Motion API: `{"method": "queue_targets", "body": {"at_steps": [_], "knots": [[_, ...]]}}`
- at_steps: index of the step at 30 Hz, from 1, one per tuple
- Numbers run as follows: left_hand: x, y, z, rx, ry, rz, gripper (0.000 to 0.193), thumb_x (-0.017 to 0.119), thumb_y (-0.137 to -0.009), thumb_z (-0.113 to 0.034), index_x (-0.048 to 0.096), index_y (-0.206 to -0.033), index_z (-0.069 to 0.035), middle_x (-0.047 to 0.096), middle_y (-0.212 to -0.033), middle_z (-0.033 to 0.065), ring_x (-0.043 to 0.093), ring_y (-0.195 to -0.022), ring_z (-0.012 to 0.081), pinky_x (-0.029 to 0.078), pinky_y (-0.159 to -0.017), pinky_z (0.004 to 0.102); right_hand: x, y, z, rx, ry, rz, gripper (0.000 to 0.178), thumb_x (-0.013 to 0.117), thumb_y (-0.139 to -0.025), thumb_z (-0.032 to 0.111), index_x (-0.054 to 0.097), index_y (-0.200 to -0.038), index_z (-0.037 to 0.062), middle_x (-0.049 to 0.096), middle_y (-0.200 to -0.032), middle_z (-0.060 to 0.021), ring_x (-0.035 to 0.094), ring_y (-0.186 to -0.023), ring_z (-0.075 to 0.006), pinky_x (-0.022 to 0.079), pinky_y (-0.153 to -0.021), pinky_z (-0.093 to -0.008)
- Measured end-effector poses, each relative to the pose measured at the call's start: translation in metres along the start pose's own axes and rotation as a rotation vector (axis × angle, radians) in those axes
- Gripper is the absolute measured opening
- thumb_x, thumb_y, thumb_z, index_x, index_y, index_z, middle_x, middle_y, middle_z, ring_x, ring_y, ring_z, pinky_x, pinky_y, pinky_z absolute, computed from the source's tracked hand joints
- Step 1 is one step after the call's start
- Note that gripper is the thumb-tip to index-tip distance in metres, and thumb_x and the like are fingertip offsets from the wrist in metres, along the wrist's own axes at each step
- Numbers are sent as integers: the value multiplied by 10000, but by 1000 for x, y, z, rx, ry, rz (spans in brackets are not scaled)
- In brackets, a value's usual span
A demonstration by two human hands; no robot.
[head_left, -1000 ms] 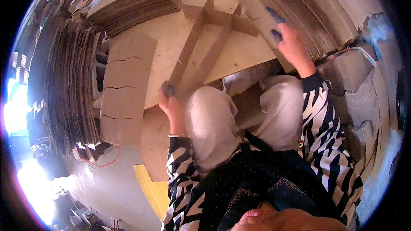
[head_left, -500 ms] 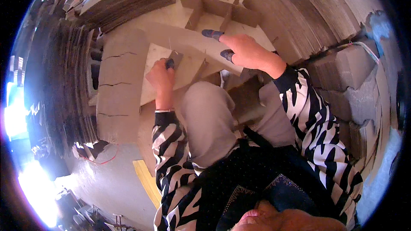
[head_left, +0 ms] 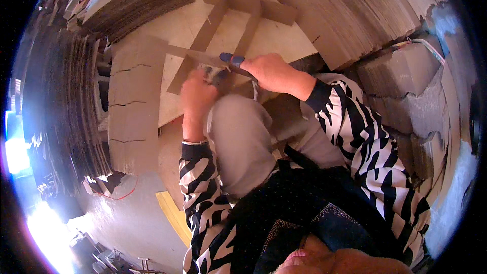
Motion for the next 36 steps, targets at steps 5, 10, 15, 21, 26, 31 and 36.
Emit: {"method": "queue_targets", "body": {"at_steps": [5,10,15,21,26,31,36], "knots": [[17,6,-23,48,93,214,196,596,-744,-159,692,-871,-43,661,-846,206,631,-854,401,496,-727,483,0,-7,20,-33,10,91,635,582,-760,44,435,-1365,170,609,-691,-144,628,-694,-359,478,-567,-464],[34,-1,-27,147,-38,234,190,573,-759,-139,694,-870,-46,660,-863,197,627,-861,398,495,-744,497,17,8,8,-87,149,122,362,614,-750,85,599,-1109,132,618,-694,-131,638,-690,-332,484,-555,-452],[26,0,-33,109,-80,294,186,574,-751,-149,700,-863,-69,661,-887,191,627,-855,396,492,-735,502,28,15,-5,-3,110,226,369,617,-727,53,598,-1085,142,631,-736,-113,644,-743,-349,486,-596,-458],[-29,-10,-5,59,147,-188,228,633,-718,-112,679,-939,-80,628,-803,151,609,-803,384,496,-708,458,21,14,-18,56,78,140,377,619,-728,40,571,-1090,134,638,-805,-112,640,-788,-348,479,-618,-465],[-30,-31,19,20,-336,-304,354,633,-771,-157,611,-1119,-96,604,-1029,137,623,-884,365,492,-747,466,26,10,-23,156,11,265,293,611,-749,52,563,-1034,100,629,-811,-126,630,-791,-352,480,-647,-468],[-43,-26,52,-119,-362,-43,426,639,-822,-288,585,-1210,-121,615,-1136,165,604,-1024,366,498,-812,490,-38,10,-39,110,-42,-22,334,703,-751,214,580,-1017,53,637,-935,-169,620,-948,-370,492,-751,-488],[-50,-56,-22,39,-349,-253,507,619,-829,-291,505,-1293,-124,622,-1150,152,622,-1010,353,508,-797,490,-89,154,-193,819,527,40,510,758,-687,253,616,-1155,108,324,-1504,-94,295,-1382,-322,340,-1023,-559]]}}
Point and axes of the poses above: each hand's wrist, its own y-axis away from the middle knuckle, its own x-axis out of the palm, z = x × y, the point moved 8 cm from there along -y, towards the middle knuckle
